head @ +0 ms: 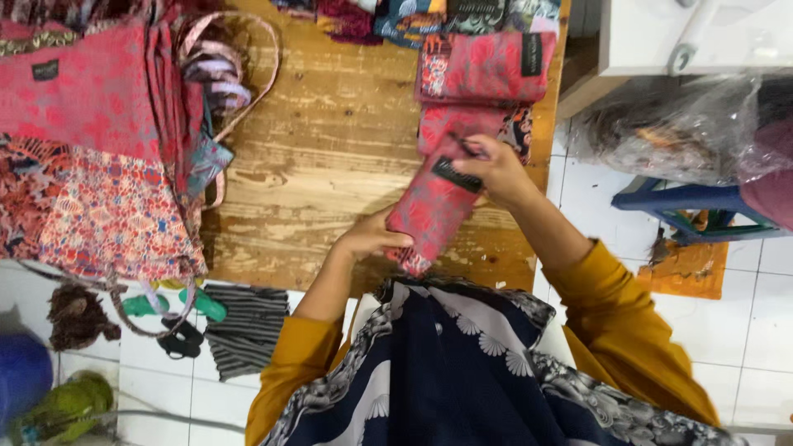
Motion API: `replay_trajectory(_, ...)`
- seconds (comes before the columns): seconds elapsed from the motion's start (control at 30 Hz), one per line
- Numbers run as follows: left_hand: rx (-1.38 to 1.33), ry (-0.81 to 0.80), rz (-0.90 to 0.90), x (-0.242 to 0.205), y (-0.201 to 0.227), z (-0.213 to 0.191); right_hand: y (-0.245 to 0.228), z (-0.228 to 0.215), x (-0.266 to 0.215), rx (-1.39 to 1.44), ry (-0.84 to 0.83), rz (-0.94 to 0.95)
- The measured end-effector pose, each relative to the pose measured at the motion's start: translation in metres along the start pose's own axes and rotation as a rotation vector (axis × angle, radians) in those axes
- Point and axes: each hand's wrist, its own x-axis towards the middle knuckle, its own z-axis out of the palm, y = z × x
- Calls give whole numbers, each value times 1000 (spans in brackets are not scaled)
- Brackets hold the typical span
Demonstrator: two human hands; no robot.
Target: The person folds several patterned fabric items on a wooden table, then places them into clear plastic bags. The person handles the items one at a time, smoothing and folding them before packaging.
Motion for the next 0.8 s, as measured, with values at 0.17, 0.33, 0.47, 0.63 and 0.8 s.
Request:
replay_trajectory(0.17, -48, 127, 430, 43, 39, -9, 38, -38, -7, 360, 524, -198)
replay_trajectory(0.33, 112, 382, 525, 146, 80, -1, 58, -70, 20, 142, 847, -358)
replay_trajectory(0.47, 353, 566, 441, 182, 66, 2, 47, -76, 25, -212, 882, -169)
replay_trajectory(0.63, 288, 501, 488, 184, 33, -14, 30, -62, 0, -995, 819, -333)
replay_trajectory(0.8, 534, 612, 589, 167, 39, 4, 32, -46, 16, -1545, 180, -400)
